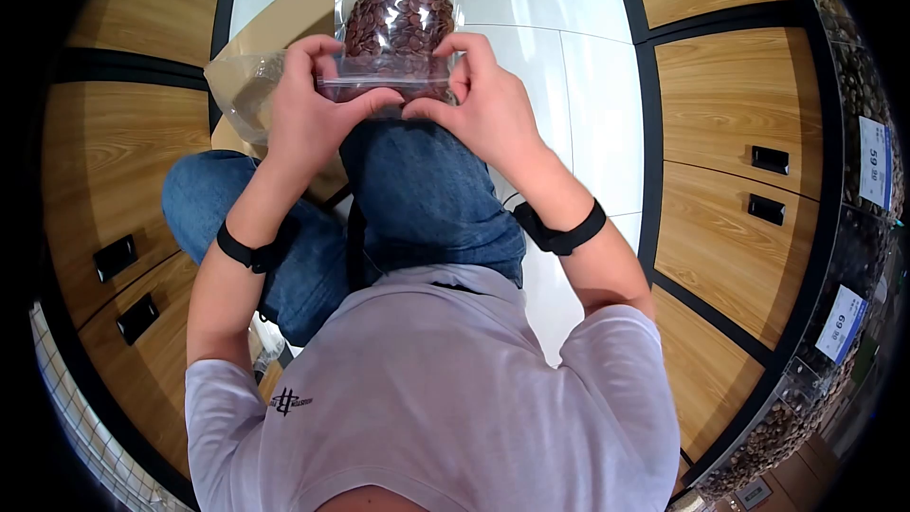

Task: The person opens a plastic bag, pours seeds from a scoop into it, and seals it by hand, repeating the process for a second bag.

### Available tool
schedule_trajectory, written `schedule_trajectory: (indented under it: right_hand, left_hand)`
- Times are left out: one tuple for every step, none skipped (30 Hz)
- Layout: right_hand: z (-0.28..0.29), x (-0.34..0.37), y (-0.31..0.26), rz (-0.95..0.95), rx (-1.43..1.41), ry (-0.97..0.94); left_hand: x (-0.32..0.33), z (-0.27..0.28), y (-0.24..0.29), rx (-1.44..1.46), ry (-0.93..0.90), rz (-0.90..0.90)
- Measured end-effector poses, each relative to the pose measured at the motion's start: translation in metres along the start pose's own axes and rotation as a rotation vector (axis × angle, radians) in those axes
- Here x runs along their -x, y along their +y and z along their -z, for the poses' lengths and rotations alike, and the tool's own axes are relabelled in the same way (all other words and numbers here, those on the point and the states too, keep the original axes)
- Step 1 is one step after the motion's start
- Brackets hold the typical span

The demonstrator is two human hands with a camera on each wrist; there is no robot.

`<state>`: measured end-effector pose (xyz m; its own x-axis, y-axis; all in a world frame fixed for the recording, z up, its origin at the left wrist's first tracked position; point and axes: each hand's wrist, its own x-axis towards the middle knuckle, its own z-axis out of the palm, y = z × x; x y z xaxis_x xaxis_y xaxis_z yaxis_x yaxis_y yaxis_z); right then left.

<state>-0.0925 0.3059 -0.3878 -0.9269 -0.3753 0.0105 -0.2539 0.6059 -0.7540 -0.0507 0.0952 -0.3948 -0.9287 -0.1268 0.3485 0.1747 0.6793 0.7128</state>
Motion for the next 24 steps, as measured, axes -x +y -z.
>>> schedule_trajectory:
  right_hand:
    - [-0.005, 0.001, 0.008, 0.001, -0.001, -0.003]
    - [-0.009, 0.002, 0.017, 0.058, 0.007, 0.140]
    - [-0.012, 0.003, 0.022, 0.113, 0.015, 0.282]
    - [-0.013, 0.004, 0.025, 0.122, 0.046, 0.345]
    - [-0.011, 0.004, 0.028, 0.121, 0.045, 0.345]
    - [-0.009, 0.005, 0.030, 0.066, -0.020, 0.290]
    - [-0.008, 0.006, 0.031, 0.012, -0.086, 0.236]
    - [-0.007, 0.007, 0.030, 0.009, -0.085, 0.240]
    - [-0.005, 0.006, 0.028, 0.014, -0.084, 0.173]
    - [-0.003, 0.005, 0.026, 0.019, -0.082, 0.103]
    - [-0.002, 0.004, 0.024, 0.019, -0.081, 0.103]
    - [-0.001, 0.004, 0.023, 0.044, -0.117, 0.119]
    - [-0.002, 0.003, 0.022, 0.070, -0.153, 0.133]
    - [-0.003, 0.003, 0.023, 0.071, -0.154, 0.128]
    - [-0.005, 0.003, 0.026, 0.179, -0.115, 0.191]
    - [-0.006, 0.003, 0.027, 0.287, -0.077, 0.254]
    - [-0.004, 0.003, 0.027, 0.288, -0.076, 0.251]
    - [-0.002, 0.003, 0.026, 0.379, -0.041, 0.254]
    - [0.000, 0.002, 0.026, 0.470, -0.006, 0.258]
    - [0.002, 0.003, 0.026, 0.470, -0.006, 0.257]
    - [0.003, 0.003, 0.026, 0.543, -0.041, 0.230]
    - [0.004, 0.004, 0.026, 0.615, -0.076, 0.204]
    - [0.004, 0.004, 0.024, 0.615, -0.076, 0.204]
    - [0.004, 0.004, 0.021, 0.656, -0.139, 0.224]
  left_hand:
    - [0.001, 0.001, 0.001, 0.072, -0.100, 0.235]
    - [0.002, 0.001, -0.001, 0.071, -0.099, 0.241]
    - [0.003, 0.000, -0.005, 0.039, -0.094, 0.211]
    - [0.004, 0.000, -0.006, 0.008, -0.088, 0.179]
    - [0.004, 0.000, -0.006, 0.008, -0.089, 0.180]
    - [0.004, 0.000, -0.004, 0.021, -0.087, 0.228]
    - [0.004, -0.001, -0.003, 0.034, -0.085, 0.275]
    - [0.005, -0.003, -0.003, 0.035, -0.089, 0.271]
    - [0.006, -0.005, -0.005, 0.084, -0.031, 0.256]
    - [0.006, -0.007, -0.006, 0.133, 0.028, 0.242]
    - [0.006, -0.006, -0.006, 0.134, 0.028, 0.242]
    - [0.004, -0.004, -0.005, 0.149, -0.027, 0.277]
    - [0.003, -0.002, -0.004, 0.164, -0.081, 0.313]
    - [0.002, -0.001, -0.003, 0.163, -0.078, 0.318]
    - [0.001, 0.000, -0.002, 0.193, -0.084, 0.349]
    - [0.000, 0.000, -0.001, 0.224, -0.091, 0.379]
    - [0.001, 0.001, -0.002, 0.225, -0.089, 0.382]
    - [0.001, 0.003, -0.003, 0.207, -0.105, 0.362]
    - [0.001, 0.004, -0.005, 0.189, -0.121, 0.341]
    - [0.003, 0.006, -0.008, 0.189, -0.121, 0.341]
    - [0.005, 0.007, -0.011, 0.202, -0.084, 0.176]
    - [0.006, 0.007, -0.013, 0.214, -0.047, 0.011]
    - [0.005, 0.008, -0.013, 0.214, -0.047, 0.011]
    - [0.002, 0.010, -0.012, 0.301, -0.038, -0.082]
